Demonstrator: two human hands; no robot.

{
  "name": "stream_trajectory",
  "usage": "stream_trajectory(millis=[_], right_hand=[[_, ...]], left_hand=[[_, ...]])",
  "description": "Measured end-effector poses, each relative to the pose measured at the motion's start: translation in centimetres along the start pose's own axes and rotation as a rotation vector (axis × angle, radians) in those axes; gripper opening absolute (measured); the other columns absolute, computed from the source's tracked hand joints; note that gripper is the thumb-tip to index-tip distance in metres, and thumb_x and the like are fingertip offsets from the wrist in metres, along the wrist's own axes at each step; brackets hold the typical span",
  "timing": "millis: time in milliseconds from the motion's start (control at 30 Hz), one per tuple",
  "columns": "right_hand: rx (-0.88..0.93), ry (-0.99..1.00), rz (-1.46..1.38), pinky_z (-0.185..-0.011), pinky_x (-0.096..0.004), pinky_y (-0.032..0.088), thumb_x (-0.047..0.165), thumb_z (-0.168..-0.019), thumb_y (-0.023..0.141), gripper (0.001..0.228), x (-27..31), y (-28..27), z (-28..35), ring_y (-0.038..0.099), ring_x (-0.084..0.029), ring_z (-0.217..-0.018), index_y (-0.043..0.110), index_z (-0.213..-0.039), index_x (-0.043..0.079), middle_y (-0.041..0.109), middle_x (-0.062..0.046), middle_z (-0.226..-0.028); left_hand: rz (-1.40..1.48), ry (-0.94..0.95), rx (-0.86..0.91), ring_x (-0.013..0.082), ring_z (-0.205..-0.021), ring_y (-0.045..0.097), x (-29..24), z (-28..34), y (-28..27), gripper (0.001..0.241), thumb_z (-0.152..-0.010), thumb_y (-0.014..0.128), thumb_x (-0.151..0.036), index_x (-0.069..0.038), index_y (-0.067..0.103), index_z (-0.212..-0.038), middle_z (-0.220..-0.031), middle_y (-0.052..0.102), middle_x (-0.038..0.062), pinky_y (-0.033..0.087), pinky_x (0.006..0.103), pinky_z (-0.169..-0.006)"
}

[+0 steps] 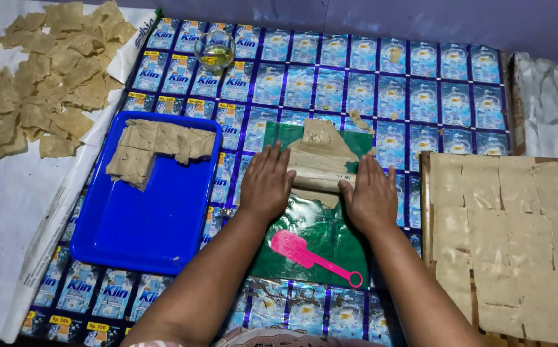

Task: Rolling out dough with a wooden pin and cutting it into square pieces using a plastic scraper.

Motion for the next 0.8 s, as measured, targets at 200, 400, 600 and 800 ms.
stream_trajectory(millis=[200,400,600,800], right_hand=[[0.221,0.169,0.066,-0.123,-0.068,0.001,0.05,-0.108,0.03,0.064,-3.5,3.2,-7.4,0.028,-0.029,-0.156,0.035,-0.158,0.009,0.029,-0.016,-0.169],[0.387,0.256,0.001,-0.117,-0.071,-0.008,0.057,-0.103,0.027,0.068,-4.4,3.1,-12.5,-0.006,-0.026,-0.158,0.011,-0.164,0.03,-0.005,-0.01,-0.172],[0.316,0.212,0.011,-0.118,-0.069,-0.007,0.061,-0.101,0.032,0.074,-3.4,2.0,-11.9,-0.006,-0.028,-0.158,0.01,-0.163,0.028,-0.006,-0.011,-0.172],[0.191,0.09,0.039,-0.122,-0.06,0.009,0.052,-0.105,0.036,0.066,-1.7,1.4,-5.6,0.01,-0.033,-0.159,0.03,-0.161,0.016,0.004,-0.018,-0.173]], left_hand=[[-0.052,-0.054,0.107,0.0368,-0.155,0.025,1.7,-7.7,2.6,0.056,-0.107,0.04,-0.039,-0.011,0.039,-0.156,-0.165,0.032,0.016,0.017,0.0494,-0.126],[-0.072,-0.175,0.32,0.0292,-0.157,0.001,3.3,-13.1,3.8,0.07,-0.101,0.037,-0.037,-0.012,0.014,-0.163,-0.171,0.003,0.012,0.0,0.0513,-0.124],[-0.127,-0.179,0.285,0.0313,-0.157,0.003,2.0,-11.0,1.4,0.071,-0.094,0.043,-0.029,-0.016,0.022,-0.161,-0.17,0.008,0.012,0.0,0.0587,-0.122],[-0.065,-0.029,0.047,0.0378,-0.155,0.021,1.1,-4.8,0.7,0.053,-0.098,0.047,-0.031,-0.014,0.053,-0.148,-0.166,0.031,0.016,0.012,0.0599,-0.123]])
Point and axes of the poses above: each hand's wrist, its own z-axis away from the middle knuckle, its own y-axis out of the palm, x = y × z, the point moved 8 cm from there along -z, towards the middle knuckle
